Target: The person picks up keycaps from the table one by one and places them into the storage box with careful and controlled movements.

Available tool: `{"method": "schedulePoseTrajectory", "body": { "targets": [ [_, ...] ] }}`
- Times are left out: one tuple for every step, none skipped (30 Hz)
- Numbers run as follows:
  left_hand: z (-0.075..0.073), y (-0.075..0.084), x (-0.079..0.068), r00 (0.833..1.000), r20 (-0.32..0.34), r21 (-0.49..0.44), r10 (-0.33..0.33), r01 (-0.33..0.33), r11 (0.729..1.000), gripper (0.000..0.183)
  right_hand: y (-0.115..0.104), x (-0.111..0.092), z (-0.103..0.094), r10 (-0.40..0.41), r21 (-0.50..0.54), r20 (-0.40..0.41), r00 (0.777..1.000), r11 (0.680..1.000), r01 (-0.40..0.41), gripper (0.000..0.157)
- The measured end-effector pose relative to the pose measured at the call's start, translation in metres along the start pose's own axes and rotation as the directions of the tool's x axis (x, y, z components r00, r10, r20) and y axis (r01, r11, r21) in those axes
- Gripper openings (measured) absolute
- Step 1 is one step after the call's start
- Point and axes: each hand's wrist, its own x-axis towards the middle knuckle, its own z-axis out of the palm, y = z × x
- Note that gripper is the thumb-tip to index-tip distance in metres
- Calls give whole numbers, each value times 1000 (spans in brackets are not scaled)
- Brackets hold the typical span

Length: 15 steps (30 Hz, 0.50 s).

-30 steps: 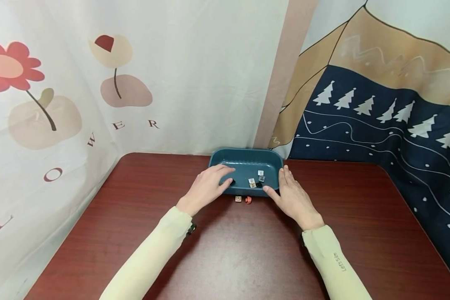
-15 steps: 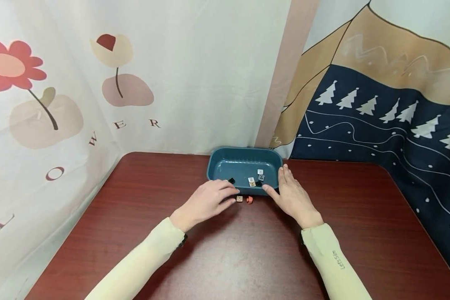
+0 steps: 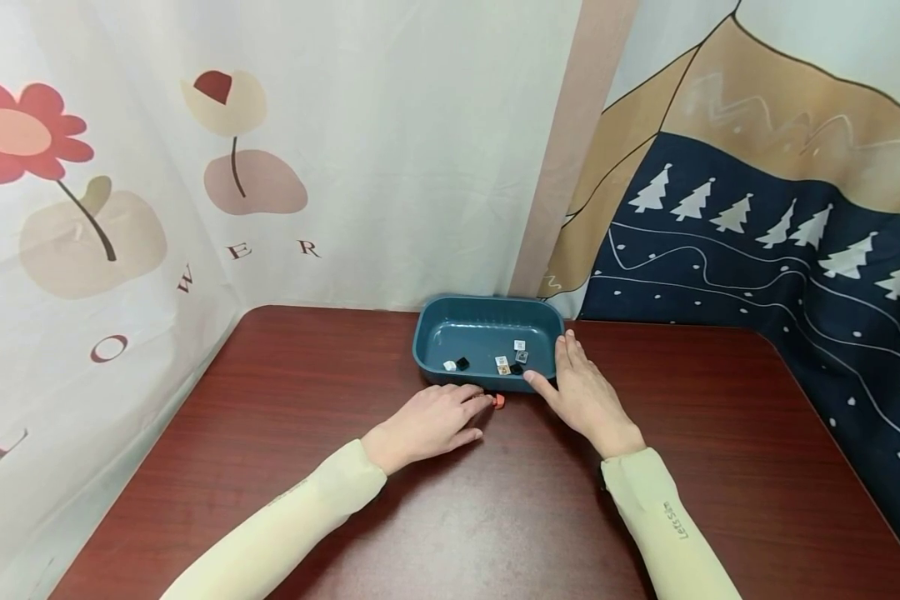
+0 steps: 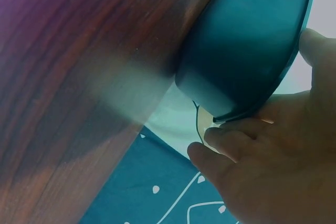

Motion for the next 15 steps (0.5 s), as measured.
{"method": "schedulePoseTrajectory", "body": {
  "targets": [
    [1, 0, 0, 1000, 4, 9, -6, 6, 1000, 49, 0, 0, 0, 0, 0, -1, 1000, 1000, 0, 104],
    [2, 1, 1, 1000, 2, 17, -10, 10, 1000, 48, 0, 0, 0, -1, 0, -2, 1000, 1000, 1, 104],
    [2, 1, 1, 1000, 1, 24, -12, 12, 1000, 48, 0, 0, 0, -1, 2, -3, 1000, 1000, 1, 104],
    [3, 1, 2, 1000, 0, 28, -13, 13, 1000, 47, 0, 0, 0, -1, 2, -4, 1000, 1000, 1, 104],
    [3, 2, 2, 1000, -3, 32, -10, 10, 999, 46, 0, 0, 0, -1, 3, -5, 1000, 1000, 1, 104],
    [3, 2, 2, 1000, -5, 39, -6, 7, 999, 46, 0, 0, 0, -2, 3, -6, 1000, 1000, 2, 104],
    [4, 2, 3, 1000, -10, 47, -1, 1, 999, 45, 0, 0, 0, -2, 4, -6, 1000, 1000, 2, 104],
    [4, 3, 3, 1000, -15, 54, 3, -2, 999, 43, 0, 0, 0, -3, 4, -6, 1000, 1000, 3, 103],
    [4, 3, 3, 1000, -16, 59, 7, -6, 998, 41, -1, 0, 0, -4, 4, -6, 1000, 1000, 4, 103],
    [4, 3, 3, 1000, -20, 62, 10, -9, 998, 38, 0, 0, 0, -4, 3, -6, 1000, 1000, 4, 103],
    [4, 3, 4, 1000, -25, 63, 15, -13, 998, 34, -1, 0, 0, -4, 3, -5, 1000, 1000, 4, 103],
    [4, 4, 4, 999, -29, 63, 17, -16, 998, 30, -1, 0, 0, -3, 3, -4, 1000, 1000, 3, 102],
    [4, 4, 4, 999, -34, 62, 21, -18, 998, 26, -1, 0, 0, -2, 3, -3, 1000, 1000, 2, 102],
    [4, 4, 3, 999, -34, 65, 24, -22, 998, 22, -1, 0, 0, -1, 3, -2, 1000, 1000, 1, 102],
    [4, 4, 3, 999, -31, 68, 30, -27, 997, 20, -1, 0, 0, 1, 3, -1, 1000, 1000, -1, 102]
  ]
}}
